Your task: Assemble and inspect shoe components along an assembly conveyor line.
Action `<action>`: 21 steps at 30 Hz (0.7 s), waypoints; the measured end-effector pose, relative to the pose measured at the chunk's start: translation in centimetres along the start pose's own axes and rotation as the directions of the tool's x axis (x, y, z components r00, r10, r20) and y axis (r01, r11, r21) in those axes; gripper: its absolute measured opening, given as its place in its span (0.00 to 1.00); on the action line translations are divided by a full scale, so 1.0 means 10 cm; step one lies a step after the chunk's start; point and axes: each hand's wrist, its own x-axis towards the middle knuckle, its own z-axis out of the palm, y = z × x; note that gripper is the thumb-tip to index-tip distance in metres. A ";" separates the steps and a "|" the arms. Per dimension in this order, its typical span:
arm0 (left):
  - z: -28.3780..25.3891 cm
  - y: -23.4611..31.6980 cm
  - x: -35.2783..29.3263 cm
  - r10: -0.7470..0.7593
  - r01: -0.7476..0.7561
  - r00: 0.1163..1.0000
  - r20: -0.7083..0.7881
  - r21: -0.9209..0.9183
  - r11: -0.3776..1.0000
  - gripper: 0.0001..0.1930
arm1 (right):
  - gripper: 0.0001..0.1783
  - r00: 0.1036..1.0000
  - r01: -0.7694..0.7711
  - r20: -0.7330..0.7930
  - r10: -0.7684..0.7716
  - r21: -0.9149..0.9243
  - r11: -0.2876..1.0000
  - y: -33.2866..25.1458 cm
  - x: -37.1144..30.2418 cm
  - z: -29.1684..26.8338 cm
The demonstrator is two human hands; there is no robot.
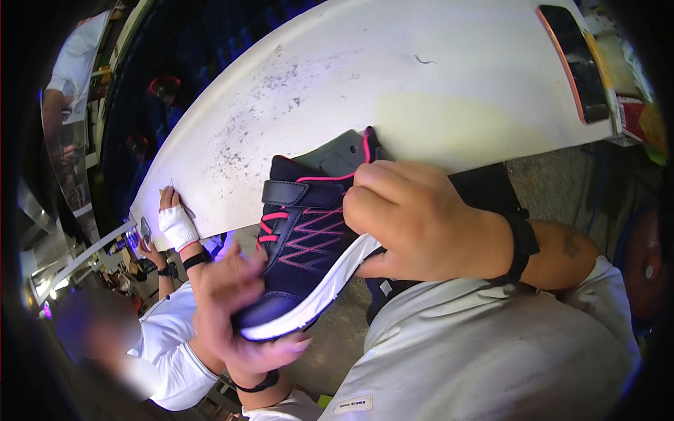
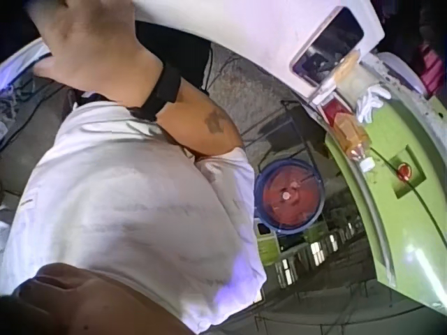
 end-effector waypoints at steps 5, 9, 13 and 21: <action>-0.05 -0.24 0.11 -0.505 0.507 0.841 0.196 0.046 0.861 0.53 | 0.27 0.998 -0.026 0.056 0.033 -0.118 0.993 -0.17 0.11 0.25; 0.02 -0.61 0.04 -0.570 0.651 0.734 0.368 -0.145 0.745 0.40 | 0.20 0.998 0.023 0.070 -0.003 -0.275 0.961 -0.16 0.15 0.35; 0.19 -0.88 -0.16 -0.570 0.667 0.745 0.347 -0.396 0.631 0.41 | 0.21 0.966 -0.208 -0.164 0.202 -0.020 0.978 0.02 0.08 -0.14; 0.80 -0.03 0.64 -0.193 -0.017 0.967 -0.165 -0.802 0.598 0.63 | 0.33 0.972 -0.199 -0.027 0.233 0.432 0.880 -0.40 0.52 -1.37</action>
